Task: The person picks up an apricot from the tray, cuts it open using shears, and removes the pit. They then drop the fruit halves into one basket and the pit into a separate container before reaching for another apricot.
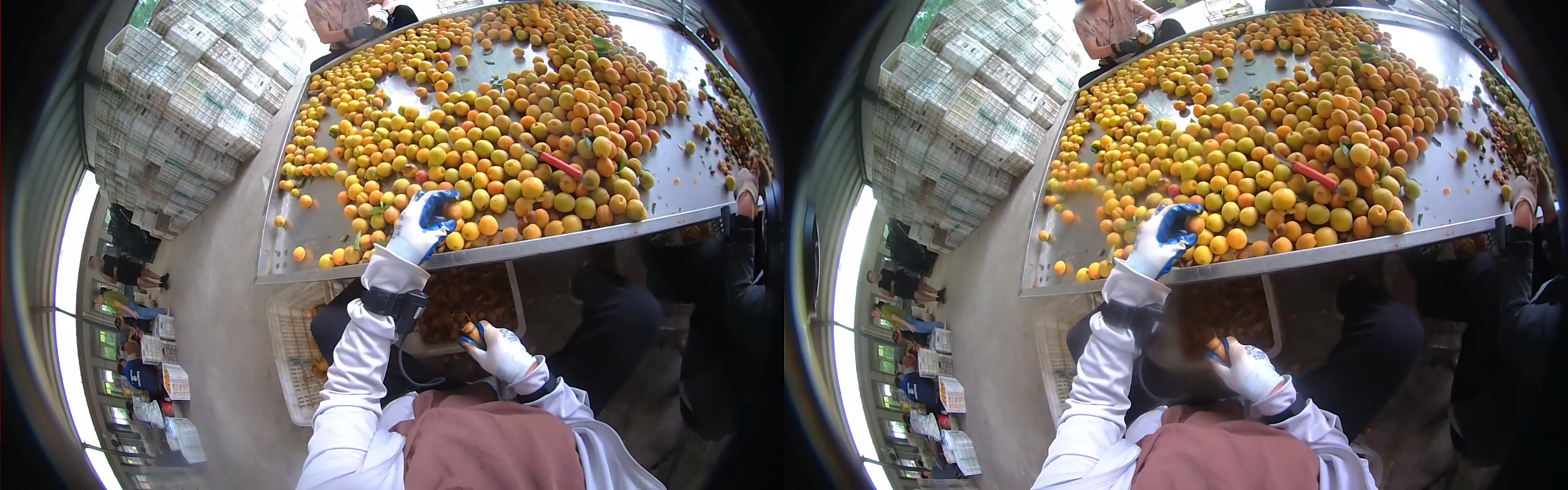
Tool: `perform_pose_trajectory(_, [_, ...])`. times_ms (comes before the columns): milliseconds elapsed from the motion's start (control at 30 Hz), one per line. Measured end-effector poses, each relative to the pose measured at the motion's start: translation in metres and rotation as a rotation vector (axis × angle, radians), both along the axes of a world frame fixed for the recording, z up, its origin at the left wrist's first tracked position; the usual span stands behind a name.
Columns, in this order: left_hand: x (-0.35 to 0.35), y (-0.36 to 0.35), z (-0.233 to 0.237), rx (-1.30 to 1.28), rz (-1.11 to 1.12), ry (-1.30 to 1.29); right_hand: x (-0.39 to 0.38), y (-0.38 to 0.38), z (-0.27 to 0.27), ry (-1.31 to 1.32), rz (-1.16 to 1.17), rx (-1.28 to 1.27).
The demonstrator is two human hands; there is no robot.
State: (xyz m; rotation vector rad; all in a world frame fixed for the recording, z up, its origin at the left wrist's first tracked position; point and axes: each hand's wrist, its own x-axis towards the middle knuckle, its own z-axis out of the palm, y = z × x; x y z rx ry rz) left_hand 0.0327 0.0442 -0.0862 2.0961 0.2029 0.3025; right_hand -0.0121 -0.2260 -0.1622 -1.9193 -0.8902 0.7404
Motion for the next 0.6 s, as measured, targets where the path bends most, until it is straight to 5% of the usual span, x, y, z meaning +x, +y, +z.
perform_pose_trajectory(67, [0.003, -0.016, 0.014, 0.733, 0.165, 0.227, 0.001, 0.001, 0.003, 0.019, 0.027, -0.036])
perform_pose_trajectory(100, [0.007, -0.018, 0.013, 1.009, 0.124, 0.043, 0.0, 0.001, 0.004, 0.015, 0.026, -0.043])
perform_pose_trajectory(300, [0.05, -0.044, 0.019, 1.041, -0.344, 0.199, -0.002, 0.004, -0.002, 0.002, 0.049, -0.055])
perform_pose_trajectory(367, [0.059, -0.044, 0.002, 1.238, -0.425, 0.193, -0.002, 0.003, -0.001, -0.013, 0.044, -0.051])
perform_pose_trajectory(600, [0.075, -0.055, 0.028, 1.093, -0.304, 0.303, -0.001, -0.001, -0.005, 0.013, 0.037, -0.014])
